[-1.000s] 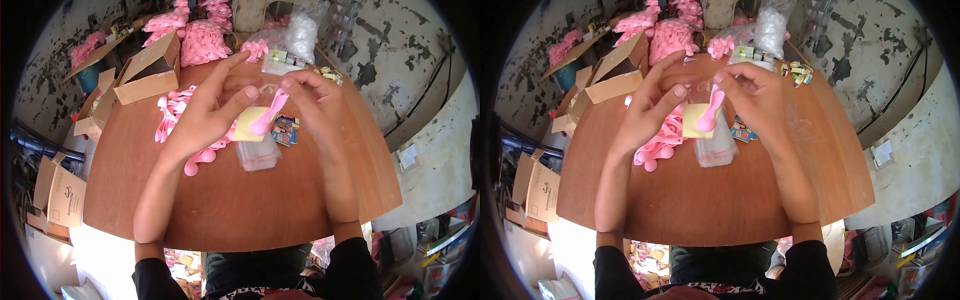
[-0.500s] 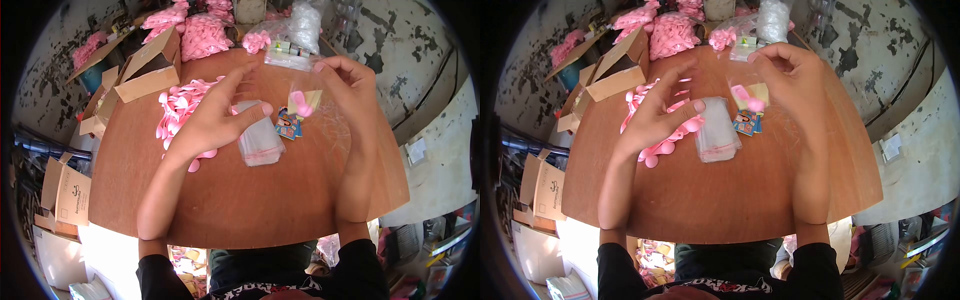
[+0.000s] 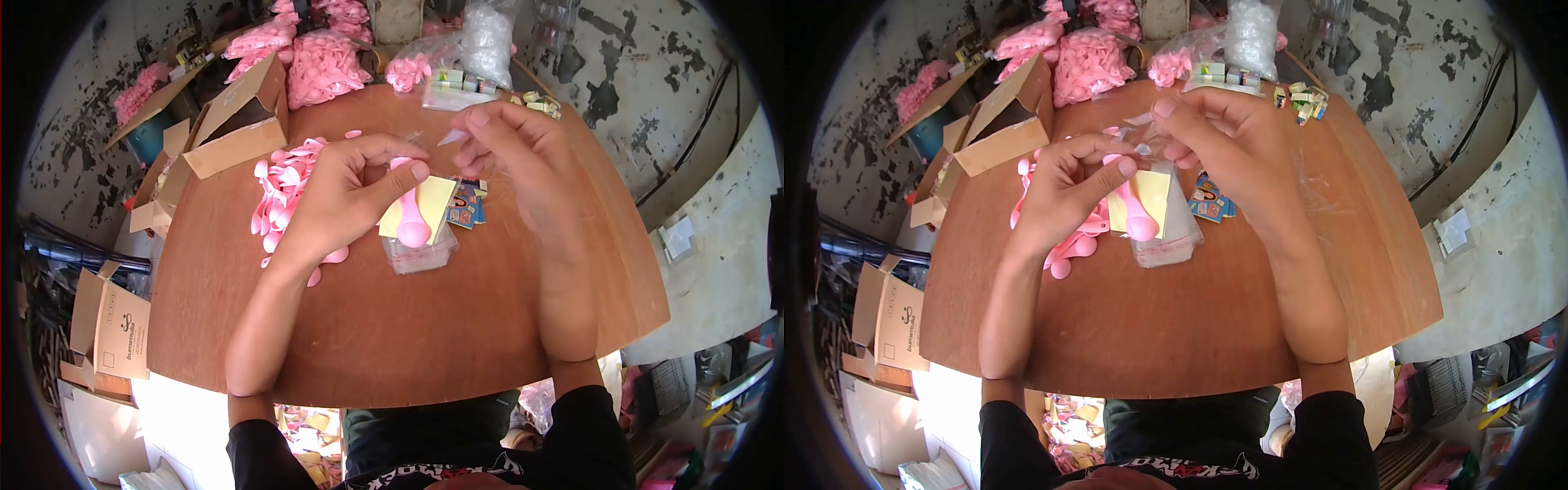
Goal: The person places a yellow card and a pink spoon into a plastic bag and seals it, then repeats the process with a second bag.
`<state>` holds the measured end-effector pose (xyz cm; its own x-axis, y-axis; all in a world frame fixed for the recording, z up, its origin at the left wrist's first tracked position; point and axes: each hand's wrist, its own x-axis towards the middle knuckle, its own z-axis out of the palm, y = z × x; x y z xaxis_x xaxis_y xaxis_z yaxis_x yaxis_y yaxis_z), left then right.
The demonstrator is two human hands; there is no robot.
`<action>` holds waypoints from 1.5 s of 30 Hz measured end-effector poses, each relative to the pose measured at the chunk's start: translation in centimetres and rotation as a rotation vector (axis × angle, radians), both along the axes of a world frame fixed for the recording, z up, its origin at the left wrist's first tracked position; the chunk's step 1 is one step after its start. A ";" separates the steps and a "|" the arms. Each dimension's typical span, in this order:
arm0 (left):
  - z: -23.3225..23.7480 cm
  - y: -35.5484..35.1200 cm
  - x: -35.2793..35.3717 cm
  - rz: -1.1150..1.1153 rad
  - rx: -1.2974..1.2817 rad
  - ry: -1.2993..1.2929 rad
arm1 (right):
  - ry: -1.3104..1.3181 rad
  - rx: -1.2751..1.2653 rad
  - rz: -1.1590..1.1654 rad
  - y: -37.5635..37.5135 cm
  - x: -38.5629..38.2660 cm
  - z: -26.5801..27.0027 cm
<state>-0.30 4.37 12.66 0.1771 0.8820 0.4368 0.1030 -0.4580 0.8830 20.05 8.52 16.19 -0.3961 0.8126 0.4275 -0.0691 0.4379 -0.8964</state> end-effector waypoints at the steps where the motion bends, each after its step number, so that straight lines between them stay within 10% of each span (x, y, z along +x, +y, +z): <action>1: 0.1 0.1 -0.1 0.000 0.002 0.000 | 0.022 -0.026 0.021 -0.3 -0.2 0.2; 24: 0.6 0.5 -1.2 -0.018 0.003 -0.156 | 0.100 0.015 0.019 0.6 -1.6 -1.2; 26: 0.5 0.6 -1.4 0.011 -0.003 -0.106 | 0.188 0.505 -0.302 0.6 -2.0 -1.1; 32: 0.5 0.3 -0.9 0.085 -0.069 0.040 | -0.187 0.865 -0.412 1.2 0.0 -0.7; 45: 0.3 0.1 -0.7 0.001 -0.034 0.252 | -0.264 0.202 0.010 3.2 1.3 -1.5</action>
<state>-1.05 4.42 12.94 0.2756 0.8955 0.3495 0.3220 -0.4286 0.8442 21.39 11.73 14.71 -0.5226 0.7171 0.4613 0.1485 0.6093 -0.7789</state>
